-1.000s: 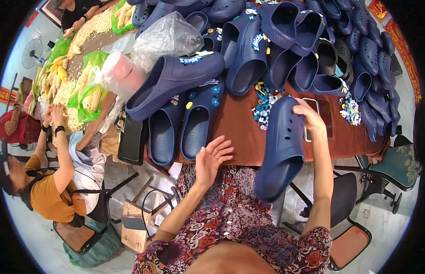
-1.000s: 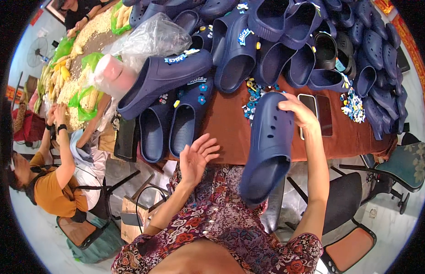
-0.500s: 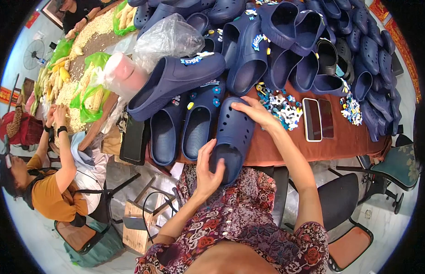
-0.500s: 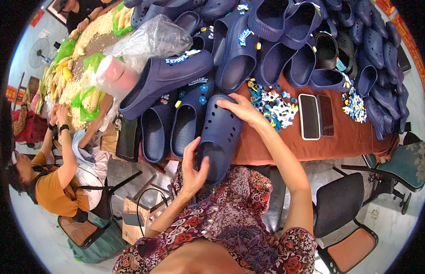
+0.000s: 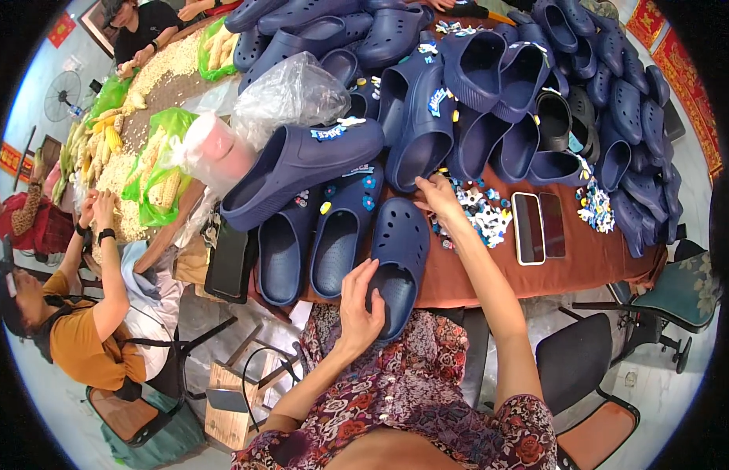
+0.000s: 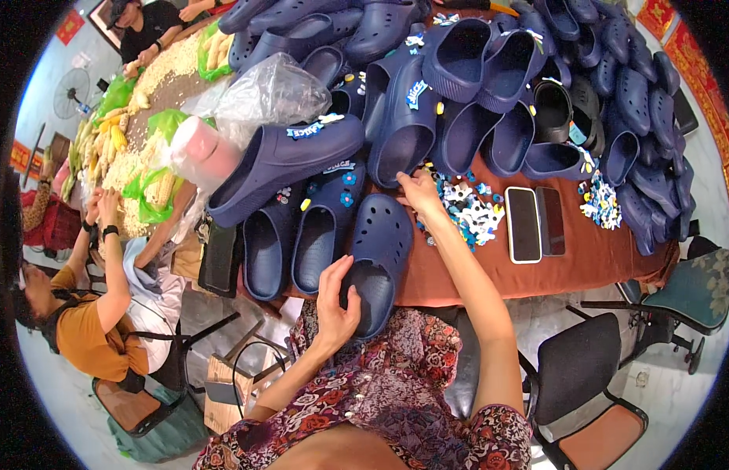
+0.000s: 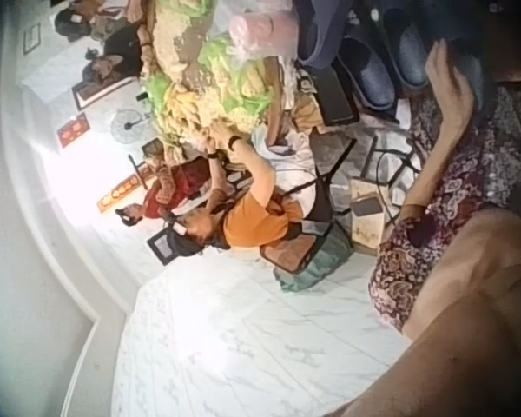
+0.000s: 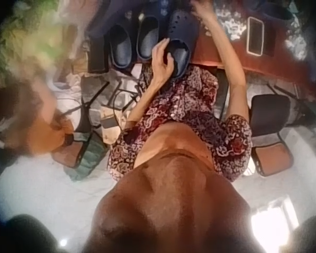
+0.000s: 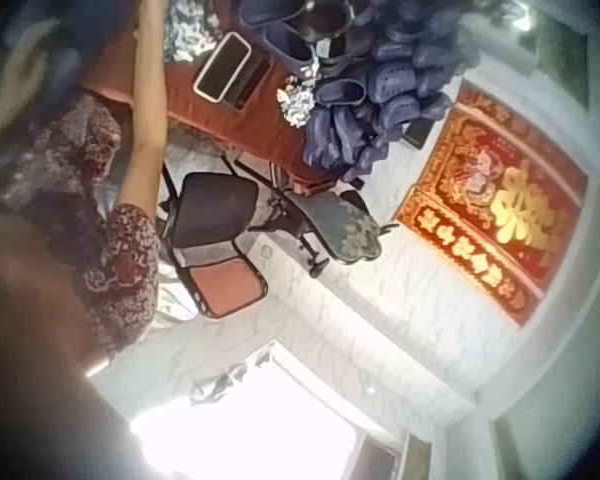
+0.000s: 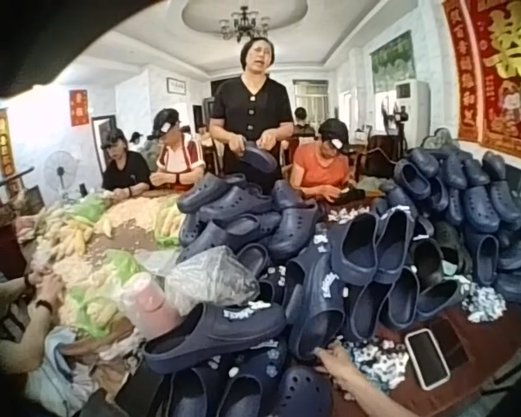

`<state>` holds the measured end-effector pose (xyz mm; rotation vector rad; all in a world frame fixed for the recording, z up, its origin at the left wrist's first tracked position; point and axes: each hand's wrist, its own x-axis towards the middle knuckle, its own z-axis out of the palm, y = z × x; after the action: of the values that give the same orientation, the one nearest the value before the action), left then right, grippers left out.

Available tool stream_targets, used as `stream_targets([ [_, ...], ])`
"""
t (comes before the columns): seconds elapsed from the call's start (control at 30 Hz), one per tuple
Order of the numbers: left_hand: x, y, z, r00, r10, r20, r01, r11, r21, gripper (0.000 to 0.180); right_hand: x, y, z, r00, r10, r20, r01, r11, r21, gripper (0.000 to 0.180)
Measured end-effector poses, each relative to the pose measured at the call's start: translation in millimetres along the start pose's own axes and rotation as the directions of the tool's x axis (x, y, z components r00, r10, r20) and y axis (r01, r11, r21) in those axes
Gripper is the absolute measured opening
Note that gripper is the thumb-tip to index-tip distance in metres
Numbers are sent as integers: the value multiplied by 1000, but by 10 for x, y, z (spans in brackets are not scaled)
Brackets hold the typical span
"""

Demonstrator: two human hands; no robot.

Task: Attaching decorative charms into the holes of rubber clogs.

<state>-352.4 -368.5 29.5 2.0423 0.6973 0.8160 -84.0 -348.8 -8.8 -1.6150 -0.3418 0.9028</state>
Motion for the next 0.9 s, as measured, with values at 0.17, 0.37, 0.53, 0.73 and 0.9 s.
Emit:
stream_targets([
  [0.17,67,59,38,1000,20,6,-20,1000,-9,51,285,161,-79,996,4,-93,-8,999,-43,43],
  [0.37,330,132,-65,993,117,-28,-118,993,-33,48,-19,-85,87,992,-109,-66,109,994,-5,34],
  [0.53,945,262,93,989,138,-56,-144,982,-121,63,-160,-279,8,988,-142,-63,140,989,-42,37],
  [0.73,1523,121,389,996,58,-65,-63,995,-78,71,-352,-460,-15,976,-211,-53,207,976,-65,34],
  [0.9,1726,-58,616,960,-205,192,280,743,-608,69,-367,-407,-144,961,-265,-73,251,955,-161,37],
])
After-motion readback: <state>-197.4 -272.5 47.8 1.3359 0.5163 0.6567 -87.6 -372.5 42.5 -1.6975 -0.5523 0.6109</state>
